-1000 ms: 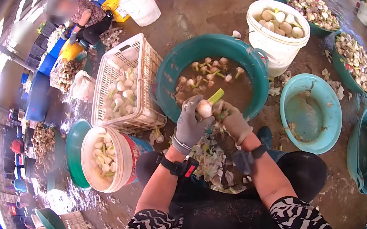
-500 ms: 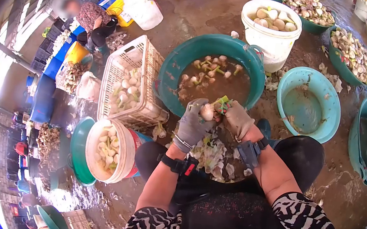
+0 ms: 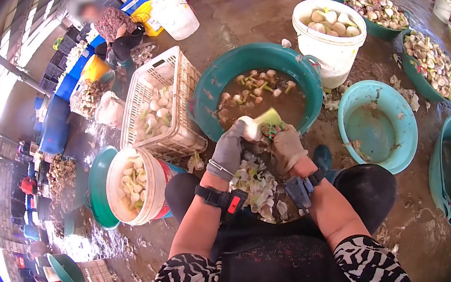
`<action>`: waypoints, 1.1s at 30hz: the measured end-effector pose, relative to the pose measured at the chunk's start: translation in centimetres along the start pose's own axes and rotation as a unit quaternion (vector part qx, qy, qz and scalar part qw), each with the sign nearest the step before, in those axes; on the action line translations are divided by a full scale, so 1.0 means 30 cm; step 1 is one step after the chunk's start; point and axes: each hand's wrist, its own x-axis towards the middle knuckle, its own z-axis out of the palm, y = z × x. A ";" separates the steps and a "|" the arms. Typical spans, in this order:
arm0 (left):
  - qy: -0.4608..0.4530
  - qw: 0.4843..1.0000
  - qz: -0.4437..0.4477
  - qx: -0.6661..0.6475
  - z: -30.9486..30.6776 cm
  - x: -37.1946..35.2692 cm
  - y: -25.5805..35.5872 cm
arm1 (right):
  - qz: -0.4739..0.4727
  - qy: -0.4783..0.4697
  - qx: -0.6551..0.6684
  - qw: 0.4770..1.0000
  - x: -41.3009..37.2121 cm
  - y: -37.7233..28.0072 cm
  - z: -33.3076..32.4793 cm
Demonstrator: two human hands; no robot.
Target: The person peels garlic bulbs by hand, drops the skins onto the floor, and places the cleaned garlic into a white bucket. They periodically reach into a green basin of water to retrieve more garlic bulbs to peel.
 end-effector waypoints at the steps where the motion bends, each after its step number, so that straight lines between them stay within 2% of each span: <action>1: 0.008 1.000 -0.009 0.012 -0.007 0.008 0.009 | 0.044 0.007 0.005 0.999 -0.006 -0.017 0.013; 3: 0.027 0.999 -0.027 0.036 -0.025 0.027 0.019 | 0.134 0.020 0.015 0.991 -0.023 -0.061 0.050; 4: 0.113 0.987 0.079 0.079 -0.027 0.067 -0.010 | 0.144 0.049 -0.040 0.988 -0.024 -0.054 0.055; 5: 0.132 0.939 0.204 0.243 -0.034 0.071 -0.038 | 0.154 0.078 -0.096 0.980 -0.025 -0.046 0.060; 6: 0.142 0.848 0.322 0.397 -0.021 0.063 -0.042 | 0.160 0.105 -0.152 0.970 -0.019 -0.049 0.069; 7: 0.145 0.718 0.425 0.532 -0.007 0.058 -0.047 | 0.051 -0.003 -0.346 0.937 -0.020 -0.068 0.069; 8: 0.132 0.696 0.448 0.546 0.007 0.044 -0.056 | -0.058 -0.111 -0.518 0.846 -0.032 -0.096 0.065; 9: 0.100 0.771 0.389 0.494 -0.013 0.055 -0.066 | -0.163 -0.213 -0.657 0.704 -0.042 -0.115 0.057; 10: 0.068 0.836 0.326 0.435 -0.046 0.070 -0.073 | -0.239 -0.219 -0.721 0.612 -0.038 -0.095 0.025; 11: 0.038 0.891 0.260 0.370 -0.073 0.086 -0.083 | -0.160 -0.154 -0.707 0.672 -0.021 -0.076 -0.002; 12: 0.030 0.978 0.128 0.163 -0.055 0.064 -0.060 | -0.078 -0.085 -0.681 0.723 -0.006 -0.060 -0.020; 13: 0.008 0.992 0.120 0.029 -0.047 0.061 -0.059 | 0.006 -0.013 -0.644 0.765 -0.001 -0.031 -0.040; 14: -0.021 0.989 0.140 -0.037 -0.053 0.071 -0.069 | 0.046 0.062 -0.613 0.786 -0.003 0.011 -0.066; 15: -0.050 0.980 0.159 -0.104 -0.060 0.082 -0.075 | 0.082 0.034 -0.653 0.752 -0.018 0.042 -0.081; 17: -0.052 0.976 0.157 -0.139 -0.042 0.081 -0.035 | 0.158 -0.022 -0.721 0.675 -0.085 0.104 -0.091; 19: -0.051 0.965 0.108 -0.233 -0.072 0.117 -0.033 | 0.229 -0.135 -0.749 0.607 -0.131 0.124 -0.055; 20: -0.057 0.953 0.083 -0.286 -0.079 0.123 -0.032 | 0.232 -0.190 -0.778 0.552 -0.143 0.141 -0.057; 22: -0.040 0.924 0.026 -0.379 -0.085 0.133 -0.029 | 0.215 -0.210 -0.836 0.459 -0.149 0.107 -0.057; 24: -0.033 0.924 0.008 -0.381 -0.105 0.154 -0.036 | 0.301 -0.211 -0.831 0.417 -0.095 0.058 -0.019; 27: -0.013 0.944 -0.005 -0.328 -0.124 0.188 -0.040 | 0.186 -0.104 -0.702 0.679 -0.006 0.037 -0.080; 28: -0.005 0.954 -0.006 -0.301 -0.131 0.198 -0.038 | 0.143 -0.088 -0.621 0.766 0.017 0.053 -0.086; 29: -0.006 0.980 0.039 -0.197 -0.133 0.205 -0.038 | 0.096 -0.071 -0.531 0.839 0.048 0.083 -0.084; 30: -0.009 0.992 0.085 -0.092 -0.127 0.208 -0.040 | 0.090 -0.044 -0.443 0.891 0.073 0.088 -0.053; 31: -0.007 0.994 0.087 -0.058 -0.123 0.228 -0.028 | 0.079 -0.019 -0.350 0.933 0.097 0.093 -0.023; 33: 0.009 0.998 0.060 -0.021 -0.117 0.266 -0.006 | 0.134 0.038 -0.176 0.975 0.141 0.043 0.083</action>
